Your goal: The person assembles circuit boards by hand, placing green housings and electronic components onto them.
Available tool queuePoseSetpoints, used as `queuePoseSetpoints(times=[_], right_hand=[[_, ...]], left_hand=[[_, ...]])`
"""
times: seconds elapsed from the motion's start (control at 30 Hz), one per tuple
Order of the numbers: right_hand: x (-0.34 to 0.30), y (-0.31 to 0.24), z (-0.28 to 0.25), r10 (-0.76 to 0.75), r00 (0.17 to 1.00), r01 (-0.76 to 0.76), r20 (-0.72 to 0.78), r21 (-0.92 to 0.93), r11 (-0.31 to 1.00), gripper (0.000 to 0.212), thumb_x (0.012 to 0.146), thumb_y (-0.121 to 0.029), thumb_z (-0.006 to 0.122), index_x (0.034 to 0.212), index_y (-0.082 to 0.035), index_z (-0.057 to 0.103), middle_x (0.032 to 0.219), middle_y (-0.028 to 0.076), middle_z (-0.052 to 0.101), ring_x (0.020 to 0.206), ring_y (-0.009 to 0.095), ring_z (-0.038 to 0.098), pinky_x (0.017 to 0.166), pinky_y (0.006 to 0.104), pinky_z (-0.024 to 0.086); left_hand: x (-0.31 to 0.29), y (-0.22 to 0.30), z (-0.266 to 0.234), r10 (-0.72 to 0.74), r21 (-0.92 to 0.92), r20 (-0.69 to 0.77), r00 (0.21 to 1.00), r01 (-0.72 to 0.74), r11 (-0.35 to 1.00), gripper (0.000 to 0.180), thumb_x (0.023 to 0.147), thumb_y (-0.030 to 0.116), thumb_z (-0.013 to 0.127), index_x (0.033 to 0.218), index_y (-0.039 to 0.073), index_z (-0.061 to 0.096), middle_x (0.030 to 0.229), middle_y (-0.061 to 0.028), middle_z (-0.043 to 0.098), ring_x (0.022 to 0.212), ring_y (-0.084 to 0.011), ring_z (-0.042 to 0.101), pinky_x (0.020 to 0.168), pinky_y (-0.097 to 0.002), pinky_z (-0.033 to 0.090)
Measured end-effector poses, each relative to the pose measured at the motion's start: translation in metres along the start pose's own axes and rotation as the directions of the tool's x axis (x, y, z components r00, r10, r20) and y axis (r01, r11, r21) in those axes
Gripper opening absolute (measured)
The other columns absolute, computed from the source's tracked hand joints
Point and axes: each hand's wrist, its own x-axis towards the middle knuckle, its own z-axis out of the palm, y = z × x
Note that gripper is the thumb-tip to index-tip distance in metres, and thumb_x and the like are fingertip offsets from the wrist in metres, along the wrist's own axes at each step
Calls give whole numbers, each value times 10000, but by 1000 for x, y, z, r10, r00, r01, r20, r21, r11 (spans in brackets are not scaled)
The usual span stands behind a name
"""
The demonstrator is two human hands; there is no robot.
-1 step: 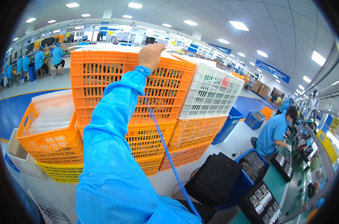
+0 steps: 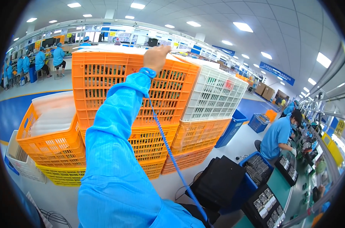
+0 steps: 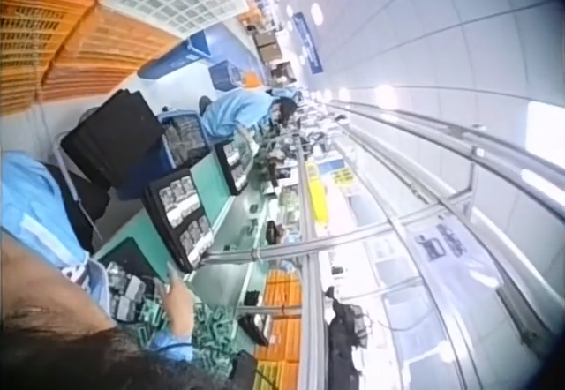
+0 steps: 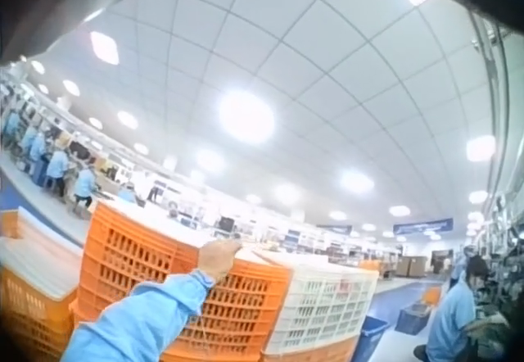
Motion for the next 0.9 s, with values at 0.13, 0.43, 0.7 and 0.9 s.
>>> queuePoseSetpoints(times=[0.13, 0.43, 0.7, 0.9], right_hand=[[0, 11, 9, -16, 1000, 16, -20, 16, 1000, 602, 924, -387, 684, 1422, -94, 513, 1209, 260, 656, 1106, 437, 630, 905, 467, 508], [38, -25, -13, -61, 990, 60, 130, 10, 998, 563, 921, -279, 683, 1401, -30, 526, 1242, 288, 631, 1136, 440, 615, 939, 458, 496], [87, -24, 3, -366, 921, 362, 129, 54, 930, 548, 900, -190, 683, 1396, -23, 523, 1202, 293, 642, 1125, 448, 609, 933, 471, 494], [96, -14, 19, -364, 922, 362, 133, 40, 931, 568, 913, -268, 685, 1407, -45, 515, 1190, 290, 647, 1112, 444, 615, 924, 476, 499]], left_hand=[[-2, 14, 22, 10, -34, 126, 992, -6, 999, 144, 936, 173, 526, 996, 186, 656, 815, -88, 689, 815, -316, 691, 667, -462, 521], [-17, 64, 83, -24, 243, 304, 952, -53, 969, 374, 873, 349, 652, 1223, 215, 661, 1244, -123, 626, 1228, -308, 543, 998, -602, 395], [-141, 102, -49, 163, -396, 253, 954, -52, 917, 311, 908, 289, 694, 1173, 129, 661, 1216, -108, 598, 1156, -319, 552, 972, -496, 434], [-289, 23, -110, -45, -243, 573, 819, 222, 944, 201, 1007, 198, 592, 1137, 79, 689, 1067, -103, 629, 1011, -305, 596, 879, -486, 524]])
